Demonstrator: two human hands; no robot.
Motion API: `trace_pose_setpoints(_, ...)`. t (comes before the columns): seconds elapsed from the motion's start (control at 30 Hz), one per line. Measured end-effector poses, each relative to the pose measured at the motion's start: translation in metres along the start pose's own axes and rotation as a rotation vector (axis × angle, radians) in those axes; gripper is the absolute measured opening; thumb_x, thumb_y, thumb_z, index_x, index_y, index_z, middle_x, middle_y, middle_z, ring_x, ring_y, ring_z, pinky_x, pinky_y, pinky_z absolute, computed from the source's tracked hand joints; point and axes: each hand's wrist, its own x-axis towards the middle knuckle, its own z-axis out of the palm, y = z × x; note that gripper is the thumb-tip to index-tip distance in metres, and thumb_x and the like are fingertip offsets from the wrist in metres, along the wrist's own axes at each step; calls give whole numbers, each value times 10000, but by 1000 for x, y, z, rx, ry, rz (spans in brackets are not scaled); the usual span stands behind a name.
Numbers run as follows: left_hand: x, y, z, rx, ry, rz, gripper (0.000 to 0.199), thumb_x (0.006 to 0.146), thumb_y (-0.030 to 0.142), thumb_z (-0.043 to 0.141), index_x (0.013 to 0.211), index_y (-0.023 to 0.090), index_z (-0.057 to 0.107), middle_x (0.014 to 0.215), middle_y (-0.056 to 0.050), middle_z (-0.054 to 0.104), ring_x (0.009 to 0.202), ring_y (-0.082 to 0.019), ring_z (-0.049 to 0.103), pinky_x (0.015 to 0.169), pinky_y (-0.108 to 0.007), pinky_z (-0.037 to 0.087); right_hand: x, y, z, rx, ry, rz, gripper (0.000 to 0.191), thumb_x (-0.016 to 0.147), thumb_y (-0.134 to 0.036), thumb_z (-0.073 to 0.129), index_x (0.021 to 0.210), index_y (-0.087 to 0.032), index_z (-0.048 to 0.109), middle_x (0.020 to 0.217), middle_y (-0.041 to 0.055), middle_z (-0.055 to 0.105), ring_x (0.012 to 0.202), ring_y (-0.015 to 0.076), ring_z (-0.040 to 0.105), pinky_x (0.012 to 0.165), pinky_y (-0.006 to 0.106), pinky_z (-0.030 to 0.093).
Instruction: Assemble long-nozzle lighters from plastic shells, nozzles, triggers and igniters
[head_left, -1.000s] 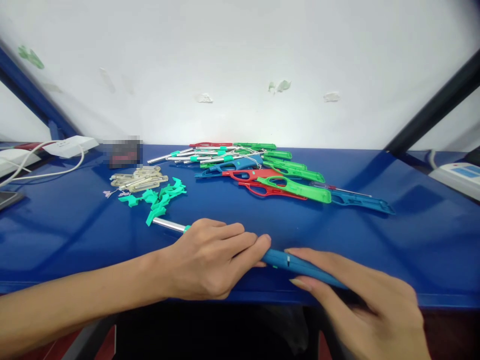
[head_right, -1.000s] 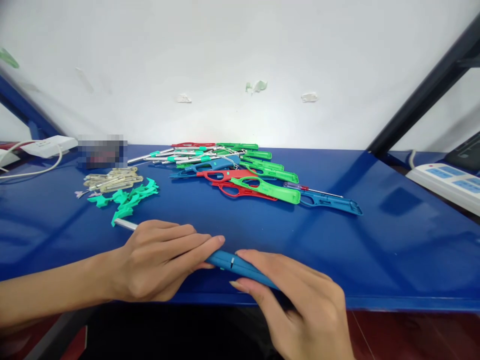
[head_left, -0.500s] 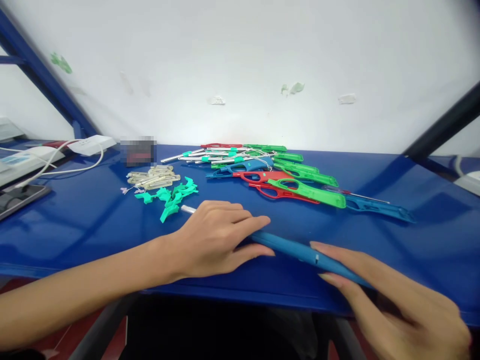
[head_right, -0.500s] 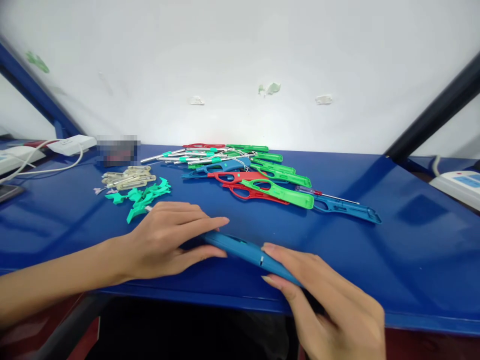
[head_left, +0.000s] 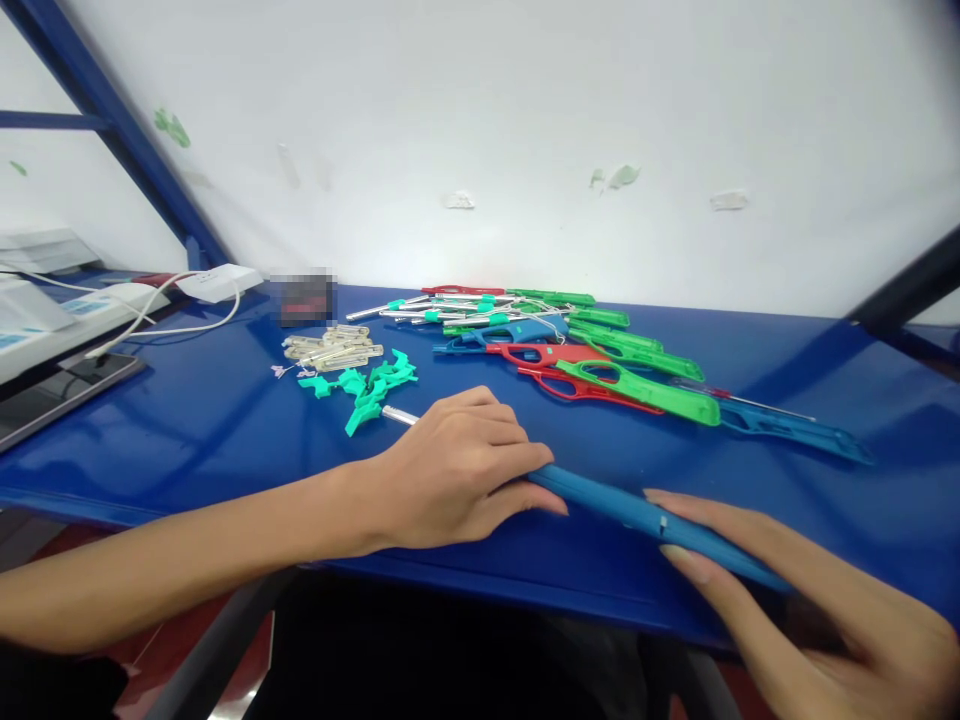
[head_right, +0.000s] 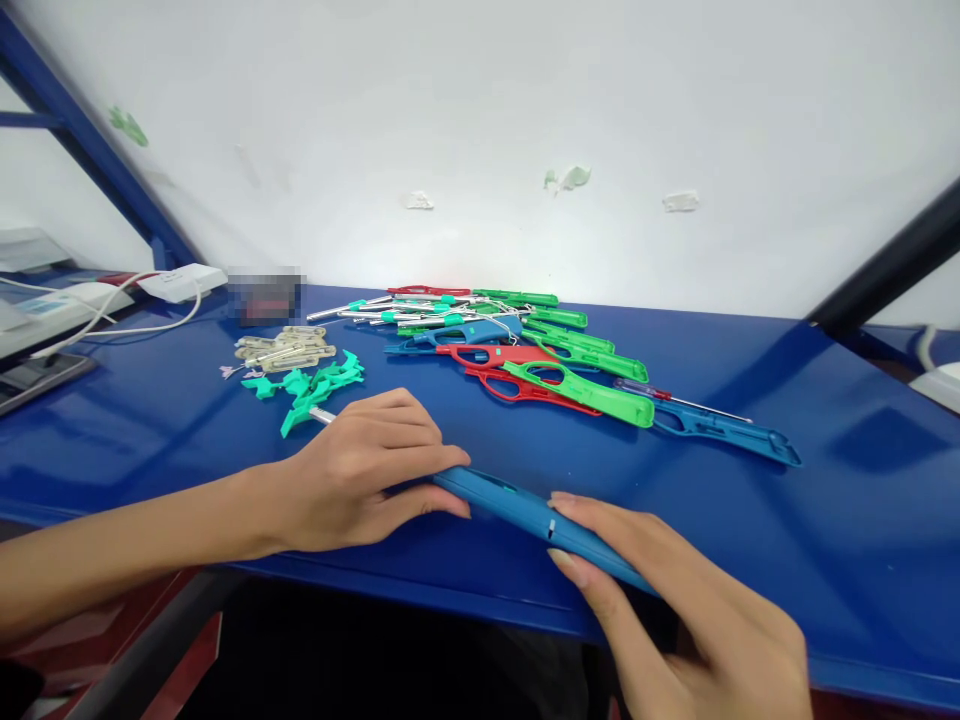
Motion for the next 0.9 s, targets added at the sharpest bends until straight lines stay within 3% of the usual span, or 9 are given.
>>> trace_pose_setpoints(0.17, 1, 5, 2, 12, -45, 25, 346, 1083, 407, 646, 921, 124, 760, 710, -27, 729, 700, -180, 648, 773, -350, 497, 1, 1, 3, 11, -30, -69, 200, 952, -355, 777, 1152, -361, 772, 1124, -69, 830, 947, 219, 813, 958, 328, 644)
trace_pose_setpoints(0.33, 1, 10, 5, 81, -18, 42, 435, 1136, 417, 534, 855, 155, 738, 624, -3, 668, 632, -160, 605, 767, -364, 454, -5, 4, 5, 19, -5, -85, 231, 950, -303, 780, 1166, -386, 784, 1134, -79, 837, 950, 243, 810, 1006, 397, 618)
trace_pose_setpoints(0.47, 0, 9, 6, 73, -12, 44, 406, 1125, 392, 567, 857, 143, 743, 624, 7, 657, 636, -152, 591, 801, -373, 448, -5, 3, 4, 13, -9, -114, 247, 959, -280, 772, 1176, -398, 775, 1137, -96, 839, 944, 227, 810, 998, 371, 613)
trace_pose_setpoints(0.63, 0, 6, 5, -17, -5, 18, 332, 1057, 420, 691, 951, 117, 776, 702, -28, 732, 730, -180, 657, 816, -368, 472, -5, 4, 4, 34, -22, -46, 231, 962, -337, 769, 1180, -411, 778, 1160, -108, 835, 932, 224, 815, 1002, 361, 625)
trace_pose_setpoints(0.9, -1, 6, 4, 20, 1, 23, 357, 1074, 420, 660, 1162, 85, 752, 791, -50, 758, 790, -197, 667, 821, -361, 491, -5, 2, 3, 27, -27, 33, 176, 961, -416, 761, 1131, -414, 803, 1130, -98, 839, 938, 227, 823, 988, 346, 653)
